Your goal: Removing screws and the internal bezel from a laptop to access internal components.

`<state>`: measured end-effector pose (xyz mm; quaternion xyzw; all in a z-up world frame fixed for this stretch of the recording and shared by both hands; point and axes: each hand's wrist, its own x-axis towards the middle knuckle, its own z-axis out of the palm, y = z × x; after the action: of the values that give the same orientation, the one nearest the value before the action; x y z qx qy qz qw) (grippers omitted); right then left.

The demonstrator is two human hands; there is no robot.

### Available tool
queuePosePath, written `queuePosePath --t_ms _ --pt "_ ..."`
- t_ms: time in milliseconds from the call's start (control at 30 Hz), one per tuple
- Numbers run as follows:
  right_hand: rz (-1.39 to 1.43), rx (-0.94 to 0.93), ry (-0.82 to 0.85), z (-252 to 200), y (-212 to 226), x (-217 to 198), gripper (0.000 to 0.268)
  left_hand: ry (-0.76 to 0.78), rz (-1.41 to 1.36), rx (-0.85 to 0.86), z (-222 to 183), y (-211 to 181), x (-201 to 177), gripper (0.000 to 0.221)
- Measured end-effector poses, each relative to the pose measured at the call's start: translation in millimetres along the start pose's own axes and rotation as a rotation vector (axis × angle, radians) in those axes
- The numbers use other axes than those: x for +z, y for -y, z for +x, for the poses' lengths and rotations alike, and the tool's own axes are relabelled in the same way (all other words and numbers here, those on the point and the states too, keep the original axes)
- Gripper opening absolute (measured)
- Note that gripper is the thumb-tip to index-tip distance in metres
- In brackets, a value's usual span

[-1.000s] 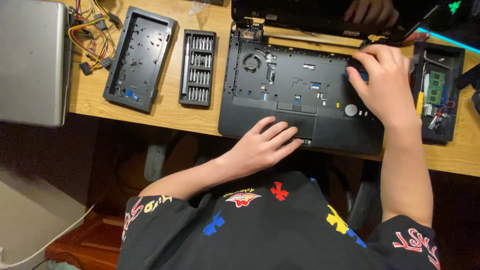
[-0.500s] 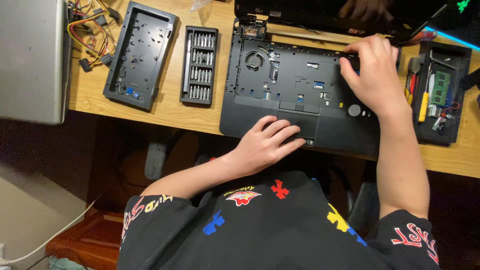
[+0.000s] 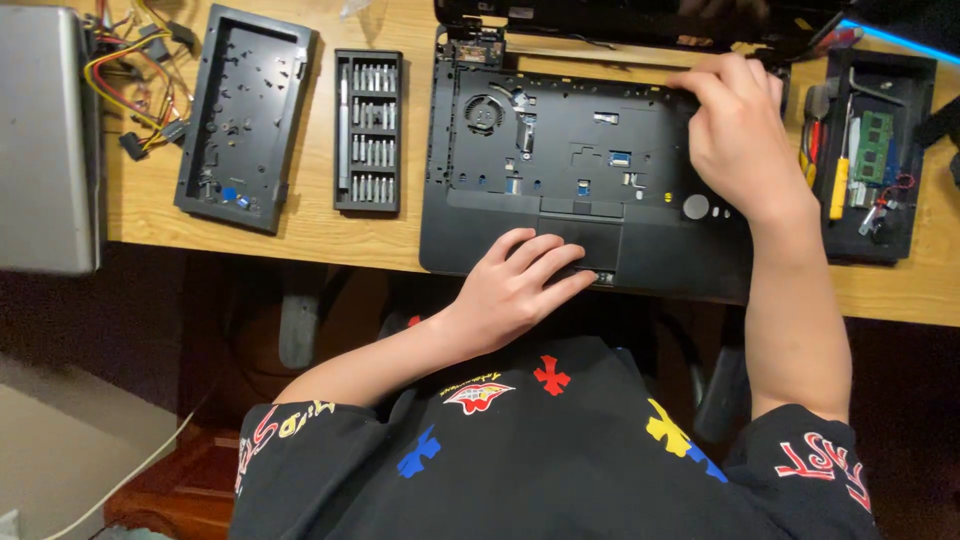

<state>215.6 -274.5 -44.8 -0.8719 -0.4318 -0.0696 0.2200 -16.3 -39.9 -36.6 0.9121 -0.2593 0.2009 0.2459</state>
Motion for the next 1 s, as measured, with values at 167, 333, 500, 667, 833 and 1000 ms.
queuePosePath --t_ms 167,333,500,667,833,1000 --pt "-0.005 -0.006 -0.017 0 1 2 0.039 0.032 -0.003 -0.002 1 -2 -1 0.035" --pt "0.017 0.034 -0.041 5 8 -6 0.040 0.050 0.004 -0.010 3 -2 0 0.037" --pt "-0.102 -0.077 -0.110 13 25 -19 0.042 0.079 0.026 -0.019 4 -3 1 0.040" --pt "-0.014 -0.032 -0.127 2 17 -29 0.033 0.067 0.025 -0.011 6 -3 3 0.040" --pt "0.108 0.020 -0.139 -12 58 -39 0.023 0.086 0.046 -0.026 8 -5 2 0.042" --pt "0.268 -0.105 0.036 -36 105 -18 0.023 0.069 0.055 -0.023 8 -4 6 0.040"
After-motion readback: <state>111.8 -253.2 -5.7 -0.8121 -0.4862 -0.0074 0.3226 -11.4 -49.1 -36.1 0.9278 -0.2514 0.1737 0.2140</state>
